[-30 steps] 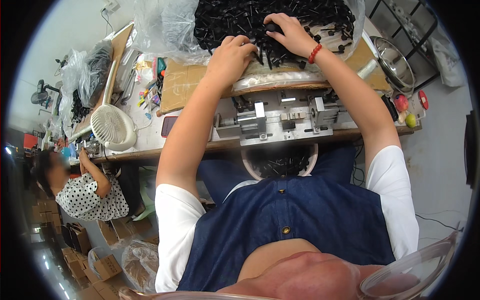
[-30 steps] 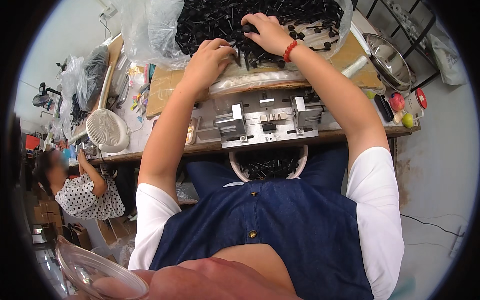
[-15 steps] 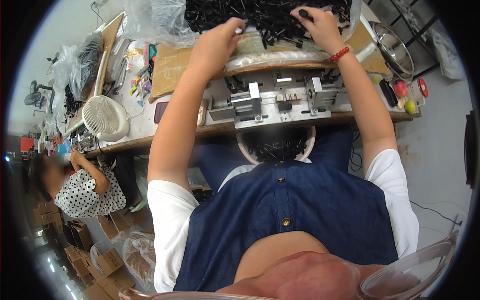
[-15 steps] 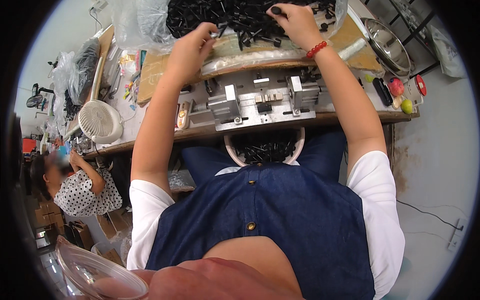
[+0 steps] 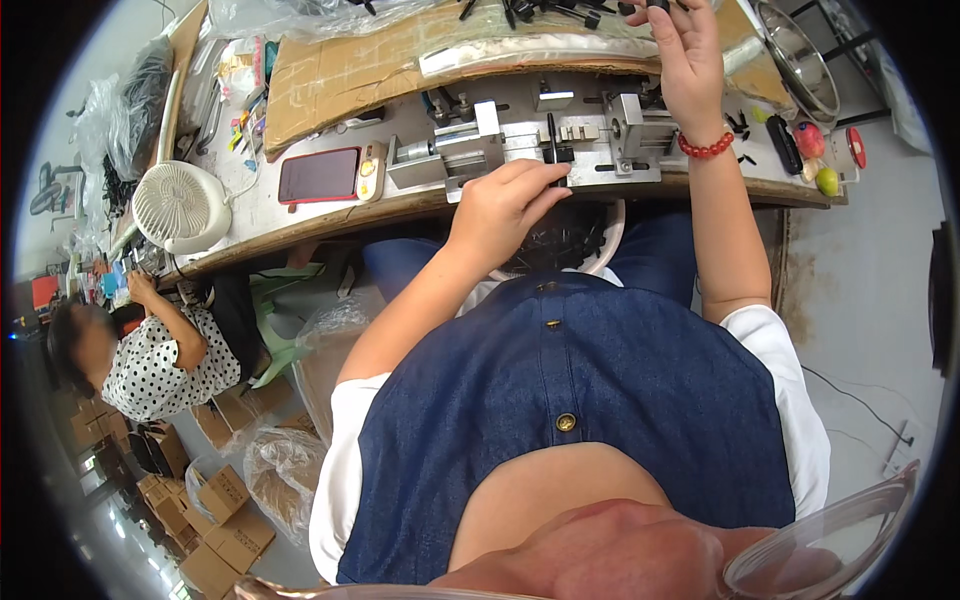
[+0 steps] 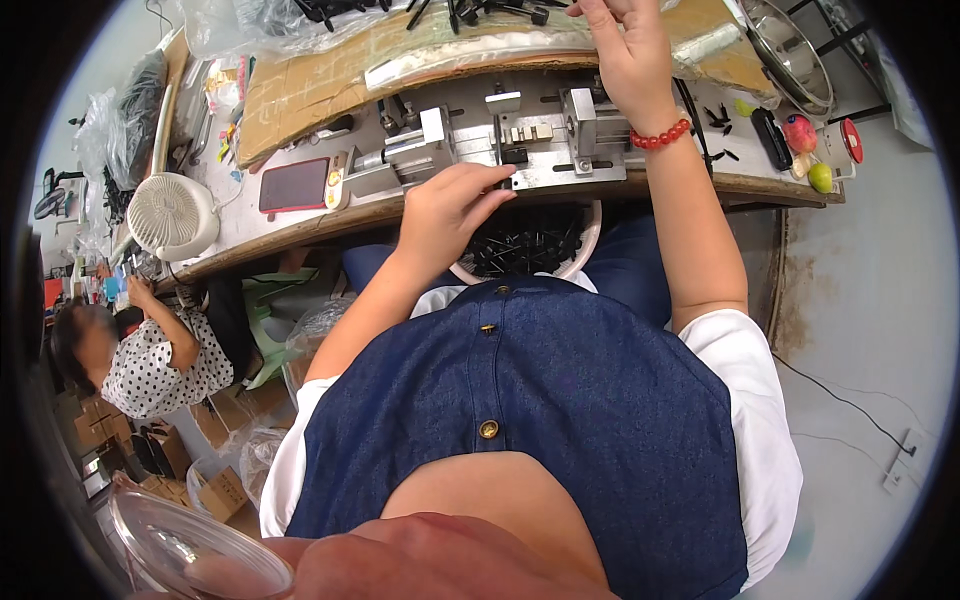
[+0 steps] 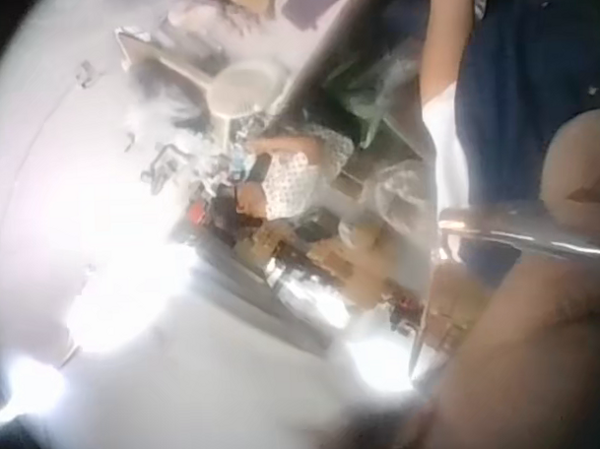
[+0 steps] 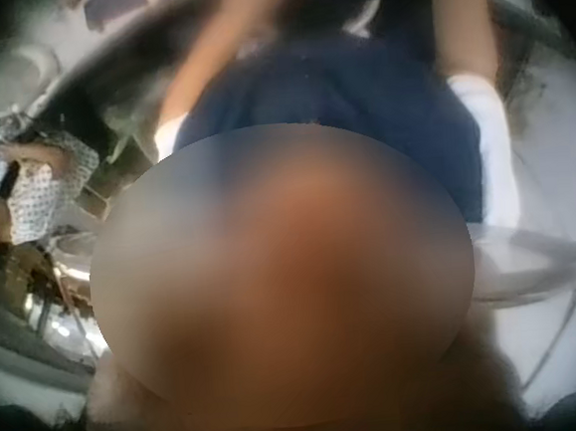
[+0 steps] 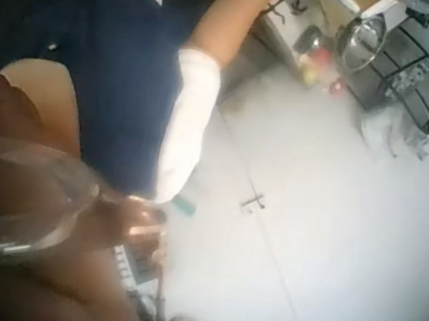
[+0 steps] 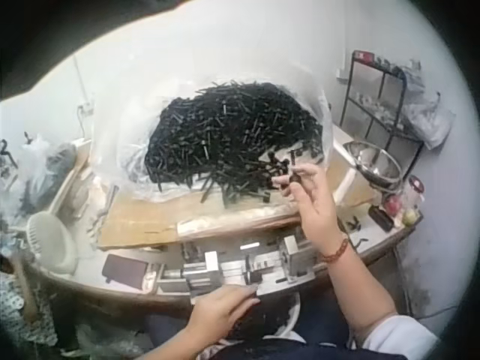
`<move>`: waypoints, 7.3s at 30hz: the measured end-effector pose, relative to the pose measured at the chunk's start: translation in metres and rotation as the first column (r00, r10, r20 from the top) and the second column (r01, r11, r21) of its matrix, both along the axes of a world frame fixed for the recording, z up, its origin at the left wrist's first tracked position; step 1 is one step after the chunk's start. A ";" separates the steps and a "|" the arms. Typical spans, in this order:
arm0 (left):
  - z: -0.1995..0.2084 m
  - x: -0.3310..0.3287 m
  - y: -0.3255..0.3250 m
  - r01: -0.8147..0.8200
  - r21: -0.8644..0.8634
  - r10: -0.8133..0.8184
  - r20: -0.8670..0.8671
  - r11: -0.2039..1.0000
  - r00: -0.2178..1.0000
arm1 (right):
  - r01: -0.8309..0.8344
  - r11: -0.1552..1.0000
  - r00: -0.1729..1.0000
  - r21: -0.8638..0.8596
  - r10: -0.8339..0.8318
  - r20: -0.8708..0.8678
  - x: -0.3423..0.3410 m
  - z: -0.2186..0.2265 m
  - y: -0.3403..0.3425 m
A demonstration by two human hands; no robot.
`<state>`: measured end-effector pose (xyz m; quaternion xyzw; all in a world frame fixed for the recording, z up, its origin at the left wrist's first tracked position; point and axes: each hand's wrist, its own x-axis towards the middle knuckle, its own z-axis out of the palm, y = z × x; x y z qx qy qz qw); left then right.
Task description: The person repeatedly picks up small black plastic components from a pile on the table and inserts them into a metal jig. They manipulate the parts with their hands to fit them into the fixture, then remove them and place them back on the pile. The process is repeated continuously.
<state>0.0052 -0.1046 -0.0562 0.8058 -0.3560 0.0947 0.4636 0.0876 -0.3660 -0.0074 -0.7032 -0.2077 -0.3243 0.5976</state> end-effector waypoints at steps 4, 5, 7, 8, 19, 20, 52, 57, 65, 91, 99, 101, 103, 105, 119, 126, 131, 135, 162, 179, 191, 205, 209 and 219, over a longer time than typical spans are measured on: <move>-0.018 0.006 -0.011 -0.118 0.130 0.117 0.015 0.984 0.993 | 0.034 0.998 0.997 -0.051 -0.038 -0.063 -0.022 0.006 0.009; -0.022 0.008 -0.013 -0.118 0.109 0.115 0.034 0.987 0.993 | 0.079 0.992 0.990 -0.101 -0.090 -0.111 -0.036 0.017 0.017; -0.028 0.010 -0.019 -0.107 0.067 0.102 0.074 0.992 0.992 | 0.145 0.984 0.980 -0.100 -0.157 -0.123 -0.044 0.022 0.024; -0.030 0.009 -0.019 -0.114 0.068 0.109 0.067 0.991 0.992 | 0.162 0.986 0.982 -0.048 -0.166 -0.092 -0.044 0.018 0.026; -0.022 0.001 -0.019 -0.172 0.175 0.149 0.138 0.969 0.979 | 0.041 0.975 0.992 -0.218 -0.066 -0.109 -0.067 -0.001 0.004; -0.021 0.001 -0.020 -0.180 0.186 0.153 0.149 0.966 0.977 | 0.039 0.969 0.991 -0.243 -0.068 -0.113 -0.070 0.000 0.004; -0.013 0.000 -0.022 -0.214 0.233 0.177 0.170 0.949 0.969 | -0.073 0.981 0.953 -0.180 0.015 -0.303 -0.118 -0.028 0.020; -0.013 -0.001 -0.023 -0.216 0.236 0.179 0.168 0.947 0.969 | -0.043 0.986 0.940 -0.161 -0.014 -0.340 -0.125 -0.032 0.016; -0.015 0.001 -0.022 -0.217 0.211 0.171 0.216 0.953 0.961 | 0.013 0.972 0.925 -0.234 -0.101 -0.367 -0.133 -0.038 0.003; 0.074 0.171 -0.048 -0.324 0.433 0.137 0.410 0.841 0.902 | 0.150 0.553 0.979 -0.820 -0.199 0.045 -0.114 -0.058 0.060; 0.088 0.165 -0.010 -0.130 0.148 0.090 0.252 0.980 0.964 | 0.207 0.492 0.971 -0.846 -0.209 0.115 -0.112 -0.059 0.059; 0.084 0.162 -0.004 -0.142 -0.058 0.140 -0.037 0.988 0.989 | 0.203 0.492 0.972 -0.846 -0.206 0.114 -0.113 -0.058 0.061; 0.082 0.166 -0.002 -0.180 -0.233 0.102 -0.312 0.956 0.944 | 0.198 0.487 0.973 -0.850 -0.203 0.111 -0.113 -0.057 0.060; 0.079 0.165 -0.001 -0.229 -0.443 0.057 -0.368 0.867 0.928 | 0.194 0.484 0.974 -0.853 -0.200 0.108 -0.112 -0.057 0.059; 0.076 0.081 0.011 -0.134 -0.613 -0.053 -0.278 0.779 0.959 | 0.248 0.520 0.915 -0.817 -0.402 0.022 0.036 0.012 0.009; -0.007 -0.004 -0.005 -0.071 -0.102 0.069 -0.027 0.992 0.997 | 0.027 0.782 0.895 -0.623 -0.297 -0.334 0.016 0.054 0.003; -0.029 0.003 -0.017 -0.109 0.026 0.107 0.052 0.994 0.993 | 0.036 0.986 0.862 -0.160 -0.112 -0.495 -0.001 0.051 -0.022; -0.031 0.005 -0.022 -0.119 0.053 0.113 0.113 0.991 0.987 | 0.033 0.971 0.851 0.237 0.097 -0.516 -0.009 0.027 -0.037; -0.023 0.003 -0.021 -0.140 0.108 0.131 0.081 0.984 0.988 | -0.226 0.967 0.844 0.117 0.255 -0.473 -0.101 -0.011 -0.006; -0.021 0.000 -0.019 -0.154 0.138 0.142 0.089 0.978 0.986 | -0.187 0.972 0.830 0.145 0.235 -0.506 -0.123 -0.015 0.005; 0.068 0.116 0.007 -0.343 0.157 0.120 0.738 0.926 0.664 | 0.024 0.825 0.984 -0.565 -0.119 -0.132 -0.130 -0.036 0.042; 0.097 0.163 0.013 -0.110 0.451 -0.068 0.360 0.886 0.930 | 0.205 0.514 0.974 -0.833 -0.192 0.120 -0.110 -0.056 0.058; 0.096 0.161 0.014 -0.030 0.317 -0.045 0.225 0.948 0.973 | 0.189 0.534 0.976 -0.824 -0.198 0.095 -0.111 -0.057 0.058; 0.066 0.072 0.018 -0.045 -0.218 -0.005 -0.221 0.975 0.975 | 0.353 0.552 0.934 -0.755 -0.161 0.319 -0.047 -0.015 0.020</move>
